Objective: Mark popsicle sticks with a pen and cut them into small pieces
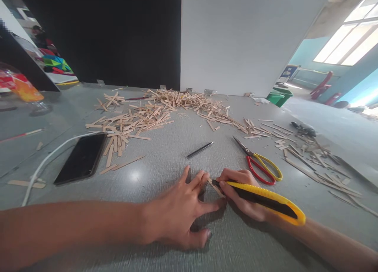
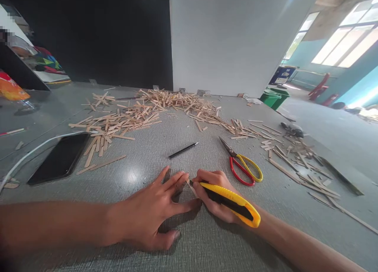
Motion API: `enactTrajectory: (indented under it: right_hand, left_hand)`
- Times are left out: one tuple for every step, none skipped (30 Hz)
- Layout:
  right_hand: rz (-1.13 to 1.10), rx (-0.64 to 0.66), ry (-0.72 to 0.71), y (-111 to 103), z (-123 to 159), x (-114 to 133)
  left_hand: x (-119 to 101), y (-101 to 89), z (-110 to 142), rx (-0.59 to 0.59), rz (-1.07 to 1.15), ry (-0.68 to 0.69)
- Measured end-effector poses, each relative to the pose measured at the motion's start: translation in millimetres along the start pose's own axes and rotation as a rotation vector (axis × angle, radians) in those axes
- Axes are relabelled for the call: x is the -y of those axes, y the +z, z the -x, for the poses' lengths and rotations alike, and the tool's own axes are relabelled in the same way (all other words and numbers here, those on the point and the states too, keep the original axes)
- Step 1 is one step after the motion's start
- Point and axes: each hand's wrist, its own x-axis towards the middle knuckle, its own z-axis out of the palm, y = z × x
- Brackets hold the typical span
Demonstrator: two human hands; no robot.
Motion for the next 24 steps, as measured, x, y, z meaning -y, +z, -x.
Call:
enactTrajectory:
  right_hand:
    - [0.000, -0.002, 0.001, 0.0, 0.6, 0.0]
    - [0.001, -0.002, 0.002, 0.0, 1.2, -0.1]
    - [0.005, -0.001, 0.000, 0.0, 1.9, -0.3]
    - [0.009, -0.002, -0.003, -0.1, 2.5, -0.6]
    - [0.013, -0.001, -0.009, -0.3, 3.0, -0.8]
    - [0.015, 0.002, -0.015, -0.5, 3.3, -1.0]
    - [0.016, 0.007, -0.021, -0.7, 3.5, -1.0]
    - [0.015, 0.012, -0.023, -1.0, 3.5, -0.8]
    - [0.011, 0.019, -0.020, -1.3, 3.4, -0.4]
    - [0.007, 0.024, -0.015, -1.7, 3.4, 0.1]
    - [0.005, 0.026, -0.009, -2.0, 3.3, 0.7]
    - [0.007, 0.025, -0.002, -2.3, 3.3, 1.3]
    - [0.011, 0.020, 0.002, -2.6, 3.4, 1.8]
    - [0.015, 0.014, 0.002, -2.8, 3.5, 2.3]
    - [0.018, 0.010, 0.000, -3.0, 3.5, 2.7]
    - [0.018, 0.009, -0.004, -3.2, 3.5, 3.0]
    - [0.014, 0.010, -0.008, -3.3, 3.4, 3.3]
    - [0.007, 0.010, -0.009, -3.3, 3.2, 3.5]
    - [-0.004, 0.006, -0.004, -3.3, 3.0, 3.6]
    - [-0.018, -0.003, 0.009, -3.1, 2.9, 3.7]
    - [-0.034, -0.017, 0.026, -2.9, 3.0, 3.6]
    - [-0.053, -0.031, 0.044, -2.6, 3.4, 3.4]
    - [-0.071, -0.046, 0.053, -2.4, 4.2, 2.9]
    - [-0.086, -0.058, 0.054, -2.2, 5.5, 2.2]
  left_hand:
    - [-0.2, -0.2, 0.0, 0.008, 0.003, -0.003]
    - [-0.3, -0.3, 0.0, 0.015, 0.007, -0.005]
    - [-0.3, -0.3, -0.1, 0.020, 0.014, -0.005]
    - [0.0, -0.2, -0.2, 0.019, 0.019, -0.005]
    - [0.3, 0.1, -0.3, 0.014, 0.023, -0.005]
    - [0.7, 0.4, -0.3, 0.007, 0.026, -0.003]
    - [1.1, 0.9, -0.2, -0.003, 0.029, -0.003]
    - [1.4, 1.4, 0.0, -0.012, 0.031, -0.004]
    - [1.6, 1.9, 0.2, -0.019, 0.032, -0.005]
    - [1.6, 2.5, 0.5, -0.024, 0.032, -0.005]
    - [1.4, 2.9, 0.8, -0.025, 0.031, -0.005]
    - [1.0, 3.3, 1.0, -0.024, 0.028, -0.005]
    - [0.4, 3.6, 1.1, -0.022, 0.024, -0.006]
    - [-0.3, 3.6, 1.1, -0.020, 0.018, -0.009]
    - [-0.9, 3.5, 1.0, -0.021, 0.013, -0.014]
    - [-1.5, 3.1, 0.8, -0.022, 0.008, -0.017]
    - [-2.0, 2.5, 0.6, -0.024, 0.004, -0.018]
    - [-2.3, 1.8, 0.3, -0.024, -0.001, -0.018]
    - [-2.4, 0.9, 0.0, -0.020, -0.004, -0.014]
    - [-2.3, -0.1, -0.3, -0.014, -0.006, -0.008]
    - [-1.8, -0.9, -0.5, -0.006, -0.007, -0.002]
    - [-1.2, -1.6, -0.6, 0.003, -0.006, 0.003]
    - [-0.4, -1.9, -0.6, 0.010, -0.002, 0.009]
    - [0.5, -1.9, -0.5, 0.014, 0.001, 0.015]
